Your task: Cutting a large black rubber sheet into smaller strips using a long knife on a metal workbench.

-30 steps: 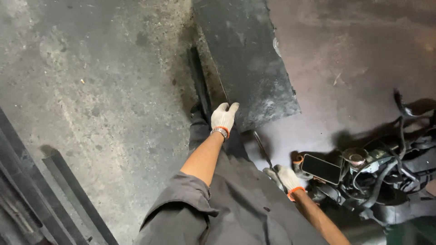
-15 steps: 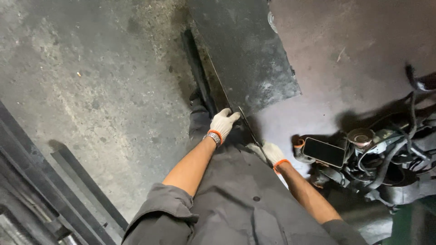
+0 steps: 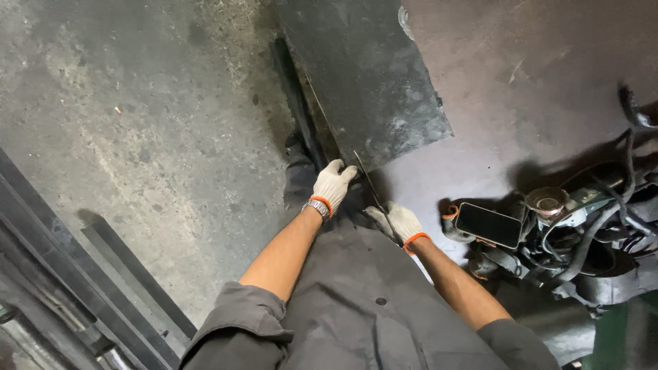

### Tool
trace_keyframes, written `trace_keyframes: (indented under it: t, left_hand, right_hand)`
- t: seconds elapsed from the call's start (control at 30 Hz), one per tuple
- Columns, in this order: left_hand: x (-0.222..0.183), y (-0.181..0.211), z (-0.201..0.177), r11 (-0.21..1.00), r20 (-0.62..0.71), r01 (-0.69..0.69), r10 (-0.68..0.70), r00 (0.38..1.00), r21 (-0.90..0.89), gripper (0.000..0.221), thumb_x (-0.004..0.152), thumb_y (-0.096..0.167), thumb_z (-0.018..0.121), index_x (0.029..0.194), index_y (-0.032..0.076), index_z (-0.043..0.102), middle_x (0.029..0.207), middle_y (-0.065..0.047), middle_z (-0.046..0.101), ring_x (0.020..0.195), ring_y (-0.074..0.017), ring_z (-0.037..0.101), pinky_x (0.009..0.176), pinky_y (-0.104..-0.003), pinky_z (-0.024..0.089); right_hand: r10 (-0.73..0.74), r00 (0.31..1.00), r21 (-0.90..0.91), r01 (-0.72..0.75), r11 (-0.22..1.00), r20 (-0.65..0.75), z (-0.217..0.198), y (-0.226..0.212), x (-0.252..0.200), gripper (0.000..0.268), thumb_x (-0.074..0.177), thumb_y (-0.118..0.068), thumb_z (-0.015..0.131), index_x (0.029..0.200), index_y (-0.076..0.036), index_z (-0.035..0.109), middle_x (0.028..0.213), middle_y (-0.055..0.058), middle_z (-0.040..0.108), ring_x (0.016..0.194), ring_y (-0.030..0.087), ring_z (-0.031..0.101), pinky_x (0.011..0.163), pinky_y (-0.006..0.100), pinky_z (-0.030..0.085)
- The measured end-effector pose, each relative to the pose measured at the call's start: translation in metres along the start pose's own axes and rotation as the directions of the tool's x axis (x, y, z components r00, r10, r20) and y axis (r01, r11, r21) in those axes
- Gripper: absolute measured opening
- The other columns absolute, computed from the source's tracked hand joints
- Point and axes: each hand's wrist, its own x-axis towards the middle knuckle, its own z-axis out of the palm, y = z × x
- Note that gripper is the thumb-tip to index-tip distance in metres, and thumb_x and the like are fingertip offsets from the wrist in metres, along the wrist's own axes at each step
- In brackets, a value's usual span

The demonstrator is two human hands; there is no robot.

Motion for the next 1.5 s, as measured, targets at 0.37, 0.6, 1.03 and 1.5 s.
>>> trace_keyframes:
  t: [0.37,0.6,1.03,1.5]
  left_hand:
    - [-0.003,0.004,-0.002,0.999,0.009,0.022,-0.022,1.0,-0.031,0.065,0.089,0.049,0.062,0.135,0.003,0.06,0.126,-0.02,0.069,0.12,-0.0345,0.065,0.102,-0.038,0.048]
    - [0.0,0.005,-0.002,0.998,0.005,0.06,-0.06,0.998,-0.003,0.065,0.089,0.049,0.063,0.136,0.004,0.06,0.127,-0.021,0.069,0.12,-0.0357,0.065,0.103,-0.039,0.048]
    - [0.01,-0.004,0.007,0.997,-0.04,0.073,-0.075,0.996,-0.033,0.061,0.089,0.047,0.064,0.132,0.003,0.063,0.122,-0.023,0.07,0.117,-0.0377,0.066,0.099,-0.04,0.05]
    - [-0.013,0.02,-0.022,0.998,0.054,-0.018,0.021,0.998,-0.058,0.059,0.087,0.055,0.059,0.117,0.005,0.072,0.109,-0.02,0.075,0.106,-0.0345,0.071,0.092,-0.039,0.052]
  right_hand:
    - [-0.013,1.0,0.06,0.013,0.998,-0.01,-0.007,-0.009,-0.003,0.061,0.092,-0.063,0.057,0.096,-0.003,0.069,0.079,0.022,0.073,0.081,0.04,0.072,0.074,0.047,0.054]
    - [-0.073,0.992,0.004,0.073,0.997,-0.102,0.018,0.005,0.016,0.047,0.092,-0.05,0.06,0.092,-0.004,0.07,0.083,0.026,0.071,0.084,0.044,0.069,0.076,0.053,0.053]
    - [-0.236,0.917,-0.159,0.194,0.968,-0.323,0.067,0.045,0.055,0.043,0.092,-0.047,0.065,0.083,-0.006,0.071,0.07,0.024,0.068,0.071,0.045,0.068,0.066,0.054,0.054]
    - [-0.033,0.997,0.033,0.035,0.999,-0.067,-0.015,-0.041,0.023,0.064,0.093,-0.062,0.052,0.091,-0.002,0.072,0.081,0.024,0.073,0.084,0.041,0.073,0.076,0.05,0.054]
